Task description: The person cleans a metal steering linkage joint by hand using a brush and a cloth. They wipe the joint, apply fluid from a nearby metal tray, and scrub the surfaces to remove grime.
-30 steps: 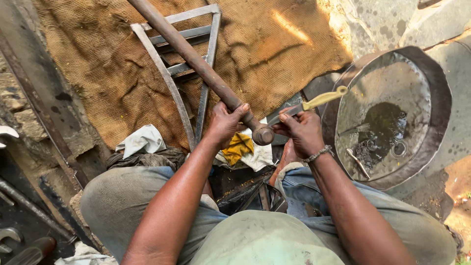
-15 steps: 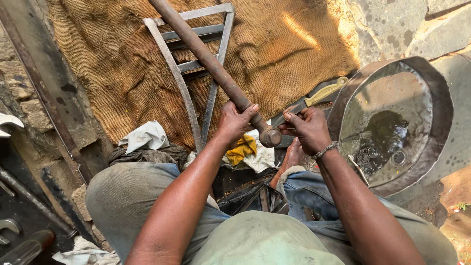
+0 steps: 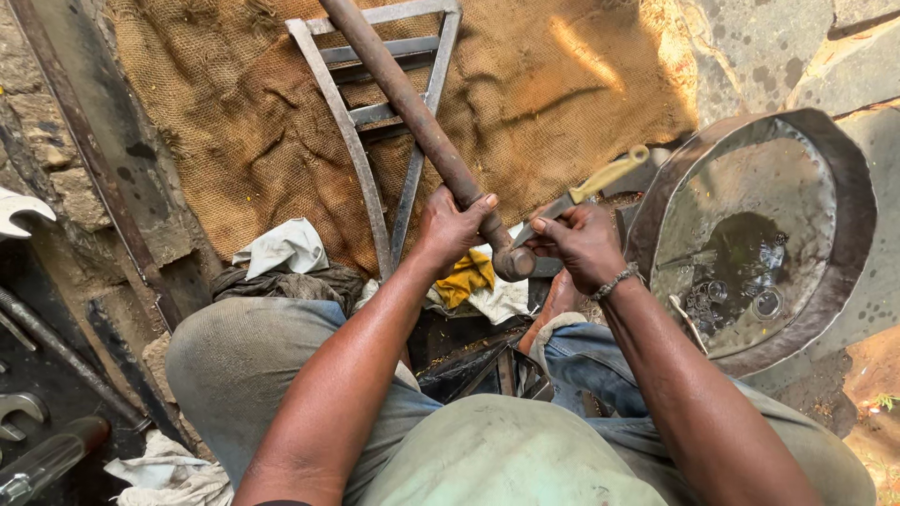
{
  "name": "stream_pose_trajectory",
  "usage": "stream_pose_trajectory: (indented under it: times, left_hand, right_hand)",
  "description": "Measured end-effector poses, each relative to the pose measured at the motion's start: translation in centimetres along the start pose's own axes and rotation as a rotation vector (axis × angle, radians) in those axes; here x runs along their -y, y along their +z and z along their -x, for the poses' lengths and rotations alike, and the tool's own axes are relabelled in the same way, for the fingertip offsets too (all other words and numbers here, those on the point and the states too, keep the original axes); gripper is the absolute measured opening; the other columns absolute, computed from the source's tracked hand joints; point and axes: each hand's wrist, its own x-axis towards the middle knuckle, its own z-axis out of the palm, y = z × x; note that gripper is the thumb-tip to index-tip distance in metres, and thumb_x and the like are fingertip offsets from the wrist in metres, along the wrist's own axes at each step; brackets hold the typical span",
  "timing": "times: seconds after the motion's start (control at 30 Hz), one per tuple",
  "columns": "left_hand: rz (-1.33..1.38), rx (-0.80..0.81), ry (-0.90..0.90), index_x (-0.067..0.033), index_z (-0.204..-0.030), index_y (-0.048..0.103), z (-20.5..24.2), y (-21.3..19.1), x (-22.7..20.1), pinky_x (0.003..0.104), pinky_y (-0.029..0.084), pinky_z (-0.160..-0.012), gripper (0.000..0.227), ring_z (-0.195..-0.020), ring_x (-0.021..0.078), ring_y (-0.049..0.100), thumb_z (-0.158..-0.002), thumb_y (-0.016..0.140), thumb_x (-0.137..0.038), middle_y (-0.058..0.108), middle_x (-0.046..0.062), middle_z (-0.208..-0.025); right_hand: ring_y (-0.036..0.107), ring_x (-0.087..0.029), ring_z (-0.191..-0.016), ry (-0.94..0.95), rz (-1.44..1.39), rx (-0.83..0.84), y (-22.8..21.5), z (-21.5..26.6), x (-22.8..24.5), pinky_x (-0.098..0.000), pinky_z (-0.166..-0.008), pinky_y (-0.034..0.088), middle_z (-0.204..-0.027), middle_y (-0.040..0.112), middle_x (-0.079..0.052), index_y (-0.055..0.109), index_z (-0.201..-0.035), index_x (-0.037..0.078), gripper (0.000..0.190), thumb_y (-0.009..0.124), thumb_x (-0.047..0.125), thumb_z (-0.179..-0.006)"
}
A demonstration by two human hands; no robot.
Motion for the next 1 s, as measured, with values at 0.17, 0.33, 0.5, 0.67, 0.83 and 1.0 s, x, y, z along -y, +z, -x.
stream_pose_trajectory:
  times: [0.17,0.33,0.5,0.67,0.83,1.0]
  left_hand:
    - [0.099,0.057,-0.029,0.0009,-0.100,0.056,0.0,-0.4,-0.3,0.036,0.068,-0.057,0.029,-0.073,0.0194,0.072,-0.091,0.075,-0.020,0.066,0.011,-0.088]
    - [0.096,0.071,-0.033,0.0015,-0.100,0.056,0.1,-0.8,0.3,0.038,0.067,-0.057,0.029,-0.071,0.0220,0.073,-0.091,0.074,-0.019,0.067,0.013,-0.086]
    - [0.097,0.093,-0.022,0.0016,-0.100,0.056,-0.5,-0.8,-0.1,0.039,0.071,-0.065,0.031,-0.077,0.0224,0.073,-0.091,0.076,-0.020,0.066,0.012,-0.090]
    - [0.044,0.114,-0.054,0.0000,-0.101,0.057,-0.4,-0.5,-0.1,0.040,0.070,-0.067,0.030,-0.081,0.0218,0.074,-0.091,0.074,-0.022,0.067,0.012,-0.092]
    - [0.036,0.072,-0.076,0.0006,-0.100,0.058,-0.6,-0.1,-0.6,0.040,0.070,-0.065,0.029,-0.079,0.0227,0.074,-0.090,0.075,-0.020,0.067,0.012,-0.091]
    - [0.075,0.055,-0.051,0.0007,-0.101,0.056,-0.6,0.0,0.1,0.040,0.070,-0.064,0.029,-0.078,0.0224,0.073,-0.090,0.075,-0.019,0.067,0.011,-0.090]
  right_hand:
    - [0.076,-0.017,-0.076,0.005,0.201,0.071,1.0,0.1,1.9,-0.0301,-0.068,0.064,-0.088,0.076,-0.010,0.073,-0.100,-0.003,0.015,0.070,0.010,-0.093]
    - [0.073,-0.016,-0.074,-0.048,0.542,0.134,2.7,0.7,2.5,-0.0277,-0.066,0.059,-0.087,0.077,-0.011,0.077,-0.100,-0.002,0.016,0.074,0.012,-0.091]
    - [0.074,-0.018,-0.075,-0.105,0.494,0.106,2.6,0.8,3.3,-0.0299,-0.069,0.063,-0.088,0.077,-0.010,0.074,-0.100,-0.002,0.017,0.072,0.012,-0.091]
    - [0.075,-0.019,-0.079,0.025,0.188,0.036,1.0,0.1,2.9,-0.0330,-0.073,0.065,-0.092,0.075,-0.011,0.070,-0.102,-0.004,0.015,0.070,0.008,-0.093]
    - [0.076,-0.020,-0.078,0.021,0.245,0.028,1.0,-0.3,3.6,-0.0334,-0.072,0.065,-0.089,0.074,-0.011,0.070,-0.101,-0.006,0.014,0.069,0.008,-0.096]
    - [0.075,-0.021,-0.078,-0.108,0.669,0.084,2.1,1.1,3.2,-0.0340,-0.074,0.062,-0.087,0.076,-0.010,0.076,-0.100,-0.004,0.016,0.073,0.010,-0.093]
